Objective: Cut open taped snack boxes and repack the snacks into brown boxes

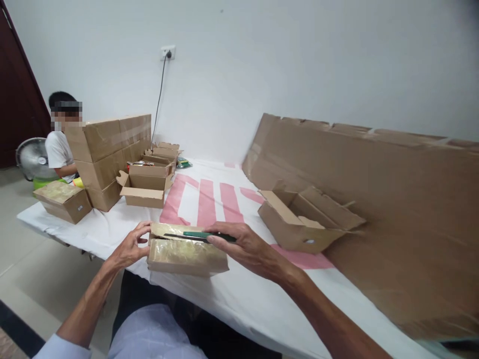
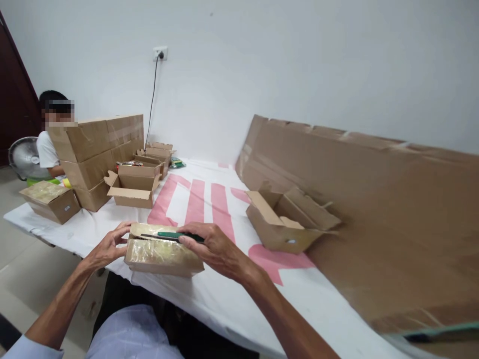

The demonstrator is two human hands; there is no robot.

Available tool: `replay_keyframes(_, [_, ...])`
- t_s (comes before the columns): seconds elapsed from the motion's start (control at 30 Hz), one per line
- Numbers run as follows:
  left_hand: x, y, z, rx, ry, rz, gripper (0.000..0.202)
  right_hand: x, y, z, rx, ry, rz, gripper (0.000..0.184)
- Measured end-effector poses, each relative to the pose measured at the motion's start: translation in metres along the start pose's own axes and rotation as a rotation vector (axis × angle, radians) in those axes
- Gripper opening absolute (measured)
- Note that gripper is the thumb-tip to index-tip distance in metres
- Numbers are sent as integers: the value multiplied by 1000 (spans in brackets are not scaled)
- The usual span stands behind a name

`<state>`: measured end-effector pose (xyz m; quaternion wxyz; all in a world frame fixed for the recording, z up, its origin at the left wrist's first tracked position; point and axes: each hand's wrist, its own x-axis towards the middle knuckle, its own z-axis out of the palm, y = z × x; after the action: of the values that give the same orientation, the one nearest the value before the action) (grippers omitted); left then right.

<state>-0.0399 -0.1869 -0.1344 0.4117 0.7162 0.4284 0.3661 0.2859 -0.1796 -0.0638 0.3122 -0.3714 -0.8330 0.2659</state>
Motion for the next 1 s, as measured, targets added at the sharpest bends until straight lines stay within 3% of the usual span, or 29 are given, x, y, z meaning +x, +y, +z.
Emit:
replay_keyframes(0.2, [0,-5,0,2,3,15,54,20,-18,-2,-174,-122,-89,28])
replay_keyframes(0.53, [0,-4,2,11,12,12,55,44,-33,6,-438,-240,-84,19])
replay_keyframes(0.73, [2,-6,0,22,9,18,50,56,-40,12,-596,-272,-64,25])
replay_keyframes(0.87, [5,-5,-4,21,-7,8,50,50,-34,4,-648,-240,-58,27])
replay_keyframes(1.0, [8,-4,-9,40,-20,-15,50,26,-6,-21,-713,-197,4,27])
